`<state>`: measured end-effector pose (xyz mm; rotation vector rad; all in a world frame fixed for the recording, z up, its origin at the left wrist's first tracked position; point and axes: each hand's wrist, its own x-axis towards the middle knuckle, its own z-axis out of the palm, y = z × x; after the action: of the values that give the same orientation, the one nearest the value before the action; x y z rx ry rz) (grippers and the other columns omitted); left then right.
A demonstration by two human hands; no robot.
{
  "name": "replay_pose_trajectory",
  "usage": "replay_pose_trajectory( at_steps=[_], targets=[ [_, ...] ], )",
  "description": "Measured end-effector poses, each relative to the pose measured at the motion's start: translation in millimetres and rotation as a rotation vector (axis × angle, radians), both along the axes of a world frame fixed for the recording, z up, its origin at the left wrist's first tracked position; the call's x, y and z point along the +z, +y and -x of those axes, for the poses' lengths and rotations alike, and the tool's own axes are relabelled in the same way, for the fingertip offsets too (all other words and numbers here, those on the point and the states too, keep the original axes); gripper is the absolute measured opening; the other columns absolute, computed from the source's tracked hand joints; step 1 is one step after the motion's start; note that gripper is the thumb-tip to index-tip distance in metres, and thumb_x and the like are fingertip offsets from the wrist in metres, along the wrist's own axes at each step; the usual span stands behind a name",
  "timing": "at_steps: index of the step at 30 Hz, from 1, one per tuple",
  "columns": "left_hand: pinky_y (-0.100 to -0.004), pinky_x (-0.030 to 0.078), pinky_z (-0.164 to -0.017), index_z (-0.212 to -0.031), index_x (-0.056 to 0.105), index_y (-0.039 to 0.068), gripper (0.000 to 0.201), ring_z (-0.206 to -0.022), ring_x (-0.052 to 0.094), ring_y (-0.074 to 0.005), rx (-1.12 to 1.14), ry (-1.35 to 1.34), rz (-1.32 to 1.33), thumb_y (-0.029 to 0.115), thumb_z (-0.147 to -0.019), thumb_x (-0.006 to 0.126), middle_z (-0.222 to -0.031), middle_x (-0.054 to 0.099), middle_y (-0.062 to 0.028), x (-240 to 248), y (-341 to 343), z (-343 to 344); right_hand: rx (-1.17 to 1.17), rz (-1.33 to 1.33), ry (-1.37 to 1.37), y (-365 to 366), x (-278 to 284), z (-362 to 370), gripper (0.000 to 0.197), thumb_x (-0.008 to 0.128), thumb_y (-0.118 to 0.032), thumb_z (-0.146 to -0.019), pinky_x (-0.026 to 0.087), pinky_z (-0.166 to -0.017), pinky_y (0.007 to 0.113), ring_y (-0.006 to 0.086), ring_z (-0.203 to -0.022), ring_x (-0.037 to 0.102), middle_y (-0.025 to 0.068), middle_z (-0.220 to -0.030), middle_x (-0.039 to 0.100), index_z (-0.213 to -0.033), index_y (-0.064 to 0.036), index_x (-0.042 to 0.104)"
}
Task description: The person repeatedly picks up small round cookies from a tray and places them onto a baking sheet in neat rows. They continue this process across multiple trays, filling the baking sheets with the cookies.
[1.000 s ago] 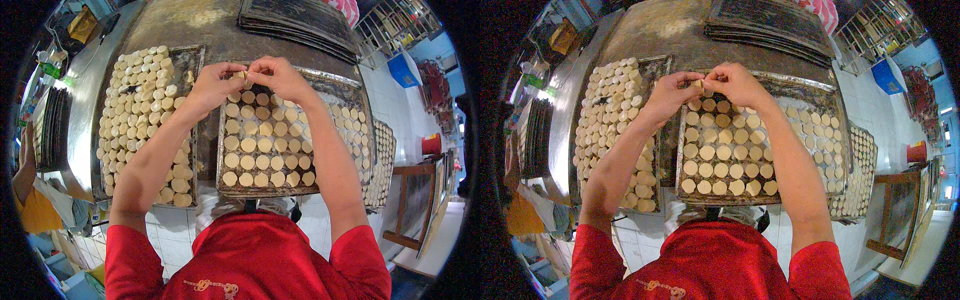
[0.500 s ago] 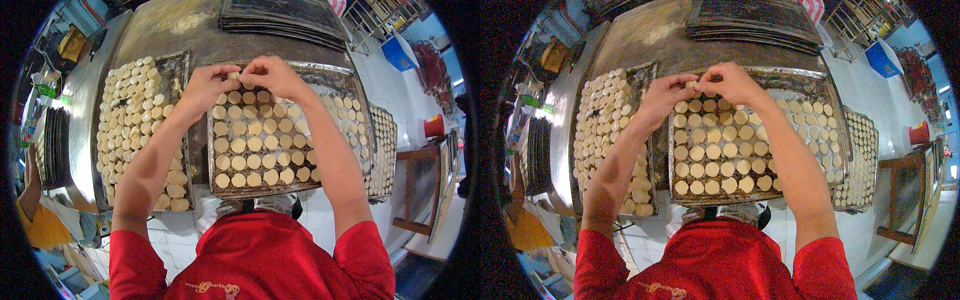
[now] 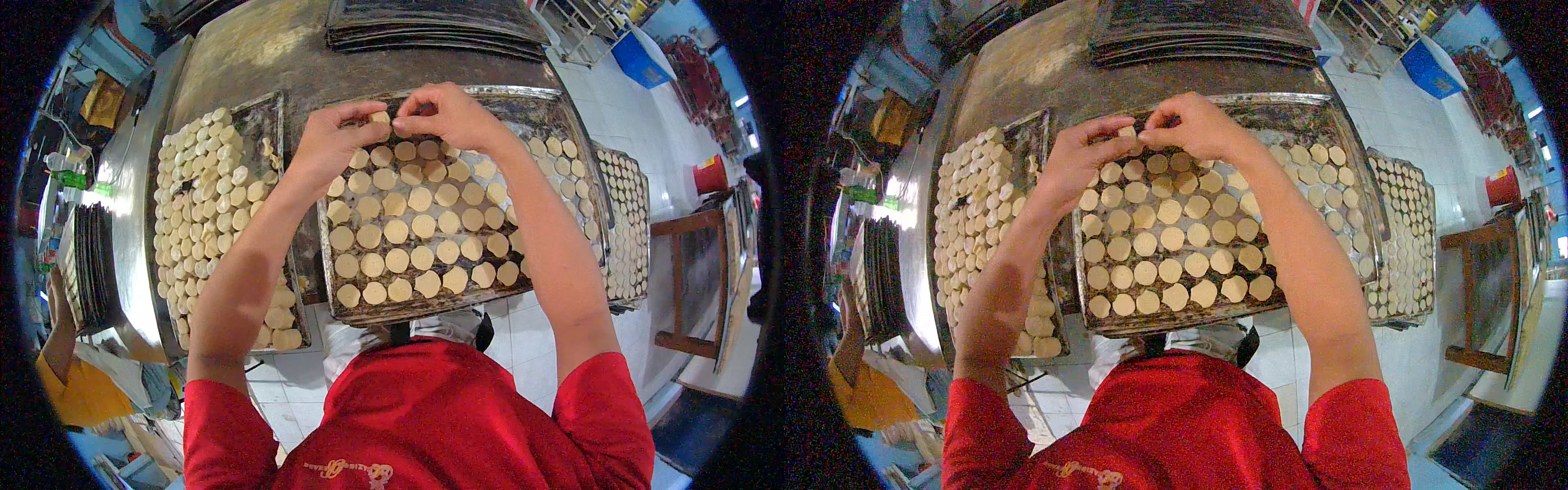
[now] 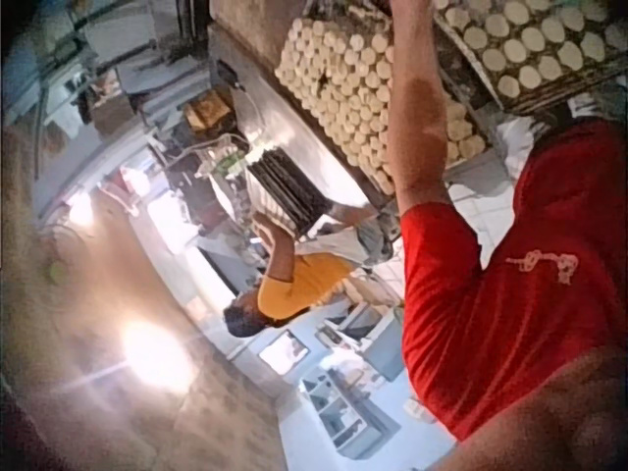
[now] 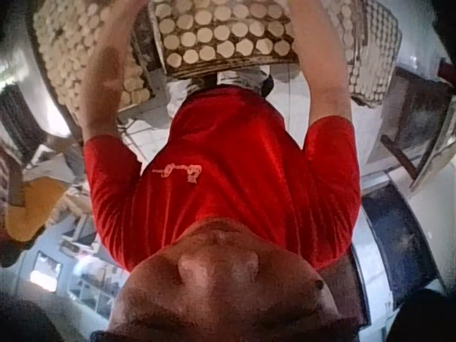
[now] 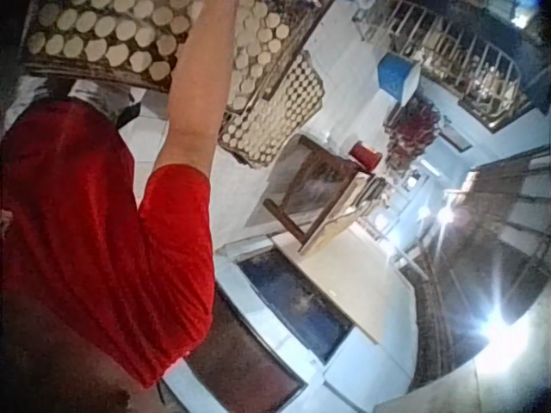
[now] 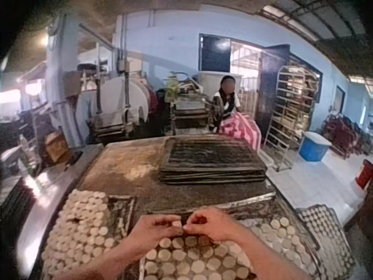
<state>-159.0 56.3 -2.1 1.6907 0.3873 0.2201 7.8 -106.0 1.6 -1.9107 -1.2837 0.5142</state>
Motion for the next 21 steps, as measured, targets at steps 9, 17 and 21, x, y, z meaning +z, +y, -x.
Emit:
replay_pose_trajectory(
  at_steps=[9,17,21],
  targets=[
    [-0.0273,0.057,-0.086,-0.126,0.065,-0.005,0.033,-0.094,0.071,-0.0162,0.045,0.012,0.249,0.011,-0.096,0.068,-0.108,0.072,-0.0096,4,-17,-11,0.074,-0.027,-0.05,-6,4,-4,0.018,0.071,-0.018,-0.094,0.05,-0.083,0.035,0.0203,-0.092,0.062,0.0086,-0.093,0.066,-0.091,0.0,0.07],
    [-0.0264,0.056,-0.083,-0.125,0.066,-0.003,0.034,-0.092,0.069,-0.0134,0.046,0.031,0.106,0.011,-0.095,0.071,-0.106,0.072,-0.0077,5,-18,-17,-0.116,0.139,-0.311,-34,-12,-29,0.029,0.079,-0.031,-0.085,0.055,-0.073,0.038,0.0258,-0.078,0.071,0.015,-0.085,0.075,-0.095,-0.0037,0.077],
    [-0.0254,0.054,-0.081,-0.124,0.068,-0.001,0.036,-0.091,0.067,-0.011,-0.003,-0.007,-0.012,0.011,-0.091,0.076,-0.104,0.073,-0.0064,1,-29,-29,-0.052,0.063,0.055,-28,14,-10,0.024,0.077,-0.025,-0.091,0.049,-0.079,0.034,0.0159,-0.083,0.061,0.0061,-0.085,0.067,-0.095,-0.0021,0.073]
  ],
)
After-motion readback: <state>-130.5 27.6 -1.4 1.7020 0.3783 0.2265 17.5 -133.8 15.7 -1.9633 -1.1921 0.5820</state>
